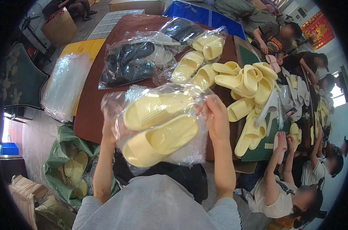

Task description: The person packages pairs of slippers into plastic bags by hand and places the packaged slippers on the table.

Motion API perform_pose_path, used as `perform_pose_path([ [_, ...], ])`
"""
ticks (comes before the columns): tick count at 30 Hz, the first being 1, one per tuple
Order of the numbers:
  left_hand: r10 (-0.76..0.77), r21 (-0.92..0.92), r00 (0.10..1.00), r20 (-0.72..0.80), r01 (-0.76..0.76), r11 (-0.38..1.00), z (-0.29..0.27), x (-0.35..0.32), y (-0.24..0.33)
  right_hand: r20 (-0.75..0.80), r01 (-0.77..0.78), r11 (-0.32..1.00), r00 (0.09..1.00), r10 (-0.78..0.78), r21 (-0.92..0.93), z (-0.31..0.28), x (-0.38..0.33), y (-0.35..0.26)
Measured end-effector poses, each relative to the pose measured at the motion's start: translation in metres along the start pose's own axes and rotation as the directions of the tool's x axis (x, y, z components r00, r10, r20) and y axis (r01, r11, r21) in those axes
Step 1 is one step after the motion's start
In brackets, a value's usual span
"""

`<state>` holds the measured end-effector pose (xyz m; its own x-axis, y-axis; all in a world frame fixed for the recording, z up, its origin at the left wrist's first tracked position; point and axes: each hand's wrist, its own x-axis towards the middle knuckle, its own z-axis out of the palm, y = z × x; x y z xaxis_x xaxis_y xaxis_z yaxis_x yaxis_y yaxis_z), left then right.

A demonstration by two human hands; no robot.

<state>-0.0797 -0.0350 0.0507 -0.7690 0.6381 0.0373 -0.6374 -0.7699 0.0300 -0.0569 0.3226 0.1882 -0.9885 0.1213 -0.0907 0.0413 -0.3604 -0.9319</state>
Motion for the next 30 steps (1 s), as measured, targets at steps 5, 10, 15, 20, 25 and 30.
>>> perform_pose_path([
  [5,0.122,0.553,0.964,-0.237,0.031,0.833,-0.011,-0.008,0.016,-0.082,-0.140,0.921,0.990,0.119,-0.363,-0.021,-0.044,0.053],
  [10,0.186,0.786,0.851,-0.491,0.340,0.516,-0.040,-0.001,0.011,0.161,-0.090,0.592,0.920,0.358,-0.801,-0.058,-0.047,0.103],
  [15,0.321,0.944,0.894,-0.313,0.256,0.207,-0.053,0.000,0.006,0.301,-0.591,0.677,0.614,0.730,-0.438,-0.093,-0.045,0.117],
  [20,0.469,0.960,0.866,-0.172,0.255,-0.119,-0.069,0.001,-0.002,-0.082,-0.459,0.882,0.888,0.453,-0.107,-0.140,-0.027,0.162],
  [25,0.507,0.926,0.833,-0.224,0.344,-0.156,-0.065,-0.004,-0.001,-0.032,0.017,0.399,0.993,-0.118,-0.917,-0.100,-0.009,0.161],
  [30,0.411,0.925,0.898,-0.154,0.277,-0.259,-0.049,0.005,-0.002,0.161,0.165,0.062,0.985,-0.064,-0.984,-0.105,0.008,0.172],
])
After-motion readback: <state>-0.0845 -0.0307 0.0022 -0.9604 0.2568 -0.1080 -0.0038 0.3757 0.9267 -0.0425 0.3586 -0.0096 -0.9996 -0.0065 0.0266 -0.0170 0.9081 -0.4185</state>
